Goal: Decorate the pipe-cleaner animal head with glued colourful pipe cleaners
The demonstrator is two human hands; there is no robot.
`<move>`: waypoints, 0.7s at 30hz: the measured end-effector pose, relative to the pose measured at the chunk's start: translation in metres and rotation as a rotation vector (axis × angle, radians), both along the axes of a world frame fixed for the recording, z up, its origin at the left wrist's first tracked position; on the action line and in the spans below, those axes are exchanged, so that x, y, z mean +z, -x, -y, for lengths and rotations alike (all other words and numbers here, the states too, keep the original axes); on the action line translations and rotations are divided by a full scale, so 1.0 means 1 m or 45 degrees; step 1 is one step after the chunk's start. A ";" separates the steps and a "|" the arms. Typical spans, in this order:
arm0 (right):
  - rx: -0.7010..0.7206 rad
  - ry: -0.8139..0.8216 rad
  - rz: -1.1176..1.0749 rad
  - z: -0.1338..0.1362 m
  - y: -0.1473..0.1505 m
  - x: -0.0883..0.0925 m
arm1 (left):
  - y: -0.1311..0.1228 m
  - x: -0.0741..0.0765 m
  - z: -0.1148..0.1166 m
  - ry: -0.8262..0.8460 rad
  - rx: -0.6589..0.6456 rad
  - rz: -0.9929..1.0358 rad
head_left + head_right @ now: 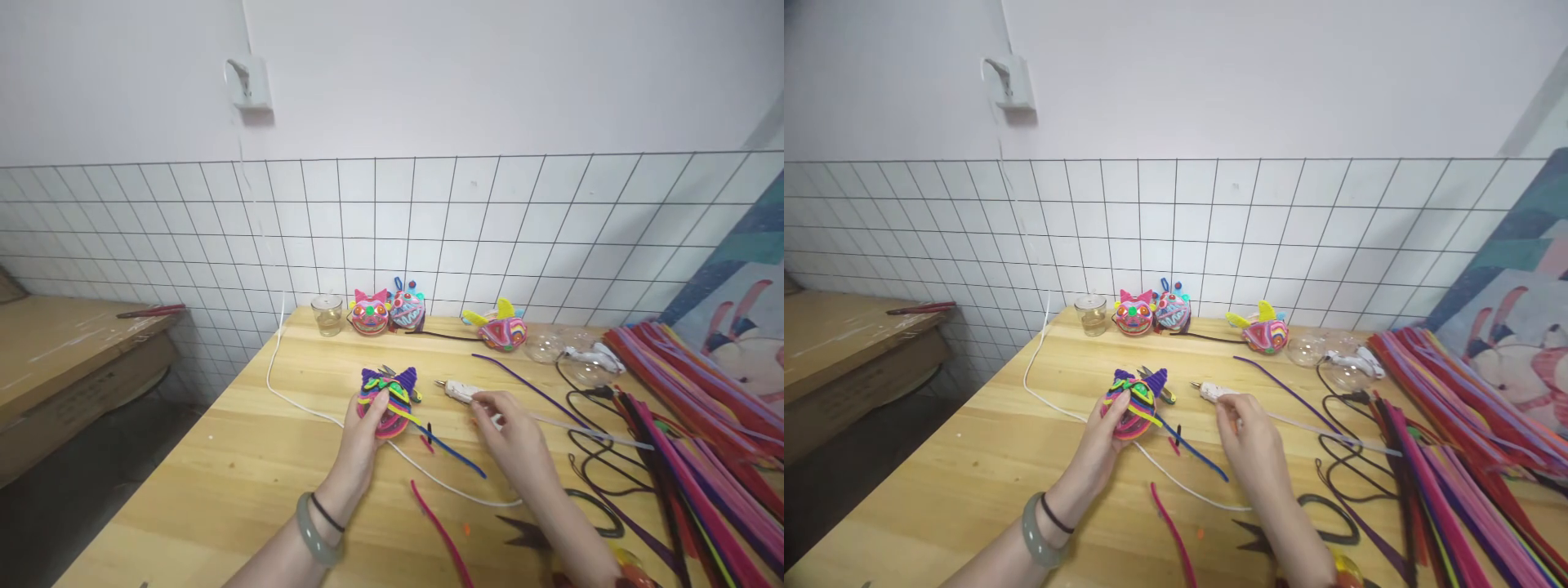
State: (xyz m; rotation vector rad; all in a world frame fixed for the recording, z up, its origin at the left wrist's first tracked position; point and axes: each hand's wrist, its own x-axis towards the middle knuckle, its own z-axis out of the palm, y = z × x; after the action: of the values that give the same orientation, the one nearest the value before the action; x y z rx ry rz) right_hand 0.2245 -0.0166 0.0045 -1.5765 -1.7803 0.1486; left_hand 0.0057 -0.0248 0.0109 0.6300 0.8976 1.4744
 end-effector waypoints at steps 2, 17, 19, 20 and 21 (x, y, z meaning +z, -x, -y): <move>-0.195 0.146 0.093 -0.005 -0.018 -0.003 | 0.003 -0.001 -0.003 -0.032 0.069 0.002; 0.000 0.290 0.403 -0.006 -0.004 0.010 | 0.014 0.010 -0.011 -0.151 0.360 0.080; 0.170 0.267 0.428 -0.009 0.021 0.013 | 0.019 0.011 -0.014 -0.164 0.427 0.083; 0.247 0.257 0.447 -0.012 0.036 0.014 | 0.021 0.011 -0.016 -0.169 0.463 0.086; 0.308 0.245 0.462 -0.017 0.050 0.014 | 0.023 0.011 -0.018 -0.176 0.499 0.088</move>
State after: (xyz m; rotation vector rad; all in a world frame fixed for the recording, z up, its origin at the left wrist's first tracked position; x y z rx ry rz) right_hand 0.1748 0.0009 0.0189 -1.5907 -2.2992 0.1600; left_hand -0.0171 -0.0070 0.0219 0.5175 0.9044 1.9108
